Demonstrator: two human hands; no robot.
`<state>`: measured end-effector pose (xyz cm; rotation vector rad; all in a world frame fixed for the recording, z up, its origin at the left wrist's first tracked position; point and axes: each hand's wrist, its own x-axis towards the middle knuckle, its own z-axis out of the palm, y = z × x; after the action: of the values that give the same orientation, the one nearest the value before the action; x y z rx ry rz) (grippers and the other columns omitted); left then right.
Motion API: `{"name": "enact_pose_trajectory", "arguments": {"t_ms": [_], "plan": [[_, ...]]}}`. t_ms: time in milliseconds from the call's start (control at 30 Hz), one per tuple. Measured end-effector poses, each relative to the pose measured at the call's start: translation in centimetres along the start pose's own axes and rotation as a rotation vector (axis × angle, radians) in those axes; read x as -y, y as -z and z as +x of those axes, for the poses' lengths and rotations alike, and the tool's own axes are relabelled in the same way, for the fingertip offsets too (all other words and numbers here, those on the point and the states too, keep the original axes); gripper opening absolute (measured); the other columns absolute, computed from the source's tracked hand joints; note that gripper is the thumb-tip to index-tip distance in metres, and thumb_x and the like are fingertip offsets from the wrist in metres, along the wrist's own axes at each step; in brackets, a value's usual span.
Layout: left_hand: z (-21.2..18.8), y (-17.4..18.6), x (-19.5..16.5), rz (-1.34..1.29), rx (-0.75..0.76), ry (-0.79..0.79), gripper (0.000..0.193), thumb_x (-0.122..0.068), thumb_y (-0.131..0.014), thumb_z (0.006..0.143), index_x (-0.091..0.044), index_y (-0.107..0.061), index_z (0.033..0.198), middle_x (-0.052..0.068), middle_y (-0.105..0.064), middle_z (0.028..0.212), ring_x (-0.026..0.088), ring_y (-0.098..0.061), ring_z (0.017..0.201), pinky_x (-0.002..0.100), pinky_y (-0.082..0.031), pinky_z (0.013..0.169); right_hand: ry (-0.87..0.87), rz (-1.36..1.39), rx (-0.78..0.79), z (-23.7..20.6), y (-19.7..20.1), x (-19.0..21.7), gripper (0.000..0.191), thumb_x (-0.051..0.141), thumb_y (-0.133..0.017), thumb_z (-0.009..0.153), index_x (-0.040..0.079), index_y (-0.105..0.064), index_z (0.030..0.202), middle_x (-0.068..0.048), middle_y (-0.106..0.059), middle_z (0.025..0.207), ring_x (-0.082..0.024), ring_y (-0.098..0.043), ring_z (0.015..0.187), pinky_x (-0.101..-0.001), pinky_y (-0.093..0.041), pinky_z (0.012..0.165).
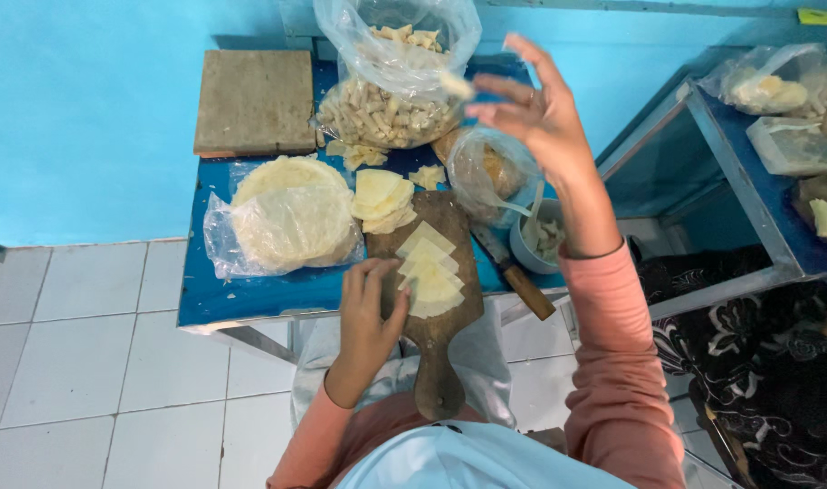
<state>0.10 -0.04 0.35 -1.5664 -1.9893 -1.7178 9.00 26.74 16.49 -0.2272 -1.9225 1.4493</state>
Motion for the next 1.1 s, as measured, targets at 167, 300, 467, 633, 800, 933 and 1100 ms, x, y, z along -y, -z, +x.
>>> {"name": "enact_pose_trajectory", "arguments": {"t_ms": [167, 300, 467, 633, 800, 933, 1100], "plan": [[-0.2, 0.2, 0.0, 0.055, 0.038, 0.005, 0.037, -0.012, -0.072, 0.091, -0.001, -0.061, 0.126, 0.019, -0.058, 0.119, 0.038, -0.056, 0.108, 0.046, -0.046, 0.093, 0.228, -0.427, -0.098, -1.6, 1.3, -4.7, 0.057, -0.009, -0.068, 0.093, 0.000, -0.050, 0.146, -0.020, -0.060, 0.142, -0.029, -0.070, 0.120, -0.0345, -0.062, 0.088], [-0.8, -0.2, 0.4, 0.192, 0.133, 0.037, 0.042, -0.018, -0.073, 0.090, 0.000, -0.062, 0.126, 0.019, -0.059, 0.118, 0.039, -0.054, 0.106, 0.048, -0.045, 0.087, -0.143, -1.302, -0.046, -5.5, 2.9, -7.8, 0.032, 0.007, -0.071, 0.095, 0.010, -0.063, 0.126, -0.020, -0.071, 0.080, -0.038, -0.070, 0.080, -0.0459, -0.056, 0.072], [-1.5, -1.6, 0.2, 0.365, 0.142, 0.028, 0.039, -0.025, -0.075, 0.084, -0.001, -0.065, 0.113, 0.017, -0.060, 0.113, 0.038, -0.054, 0.102, 0.048, -0.044, 0.082, -0.009, -1.217, 0.042, -7.7, 4.0, -10.9, 0.037, 0.009, -0.079, 0.072, 0.008, -0.060, 0.104, -0.014, -0.075, 0.083, -0.036, -0.072, 0.082, -0.0509, -0.055, 0.067], [-1.7, -2.3, 0.0, 0.420, 0.181, 0.066, 0.026, -0.023, -0.073, 0.086, -0.003, -0.064, 0.101, 0.016, -0.059, 0.102, 0.036, -0.054, 0.095, 0.048, -0.044, 0.078, 0.015, -1.164, -0.088, -7.9, 4.2, -11.9, 0.043, -0.001, -0.076, 0.079, 0.005, -0.058, 0.117, -0.019, -0.072, 0.080, -0.040, -0.070, 0.079, -0.0496, -0.055, 0.064], [-1.7, -2.5, -0.2, 0.392, 0.197, 0.059, 0.013, -0.015, -0.068, 0.091, -0.004, -0.063, 0.097, 0.015, -0.060, 0.097, 0.035, -0.055, 0.092, 0.048, -0.044, 0.078, 0.290, -1.051, -0.181, -6.8, 4.1, -11.9, 0.035, -0.008, -0.067, 0.092, 0.003, -0.052, 0.121, -0.019, -0.072, 0.087, -0.035, -0.075, 0.085, -0.0403, -0.059, 0.065], [-1.7, -2.7, -0.1, 0.342, 0.163, 0.043, 0.013, -0.013, -0.066, 0.093, -0.003, -0.060, 0.098, 0.017, -0.062, 0.094, 0.037, -0.058, 0.087, 0.048, -0.046, 0.075, 0.114, -1.096, -0.026, -7.2, 3.8, -11.5, 0.041, -0.007, -0.069, 0.090, 0.000, -0.052, 0.127, -0.023, -0.069, 0.079, -0.039, -0.072, 0.076, -0.0438, -0.055, 0.060], [-1.9, -2.6, 0.3, 0.227, 0.169, 0.106, 0.017, -0.010, -0.065, 0.092, -0.004, -0.061, 0.107, 0.018, -0.065, 0.088, 0.039, -0.063, 0.084, 0.049, -0.048, 0.073, 0.117, -0.756, -0.051, -9.0, 4.1, -11.8, 0.034, -0.009, -0.069, 0.092, 0.001, -0.051, 0.120, -0.016, -0.075, 0.083, -0.023, -0.078, 0.077, -0.0327, -0.061, 0.060]]}}
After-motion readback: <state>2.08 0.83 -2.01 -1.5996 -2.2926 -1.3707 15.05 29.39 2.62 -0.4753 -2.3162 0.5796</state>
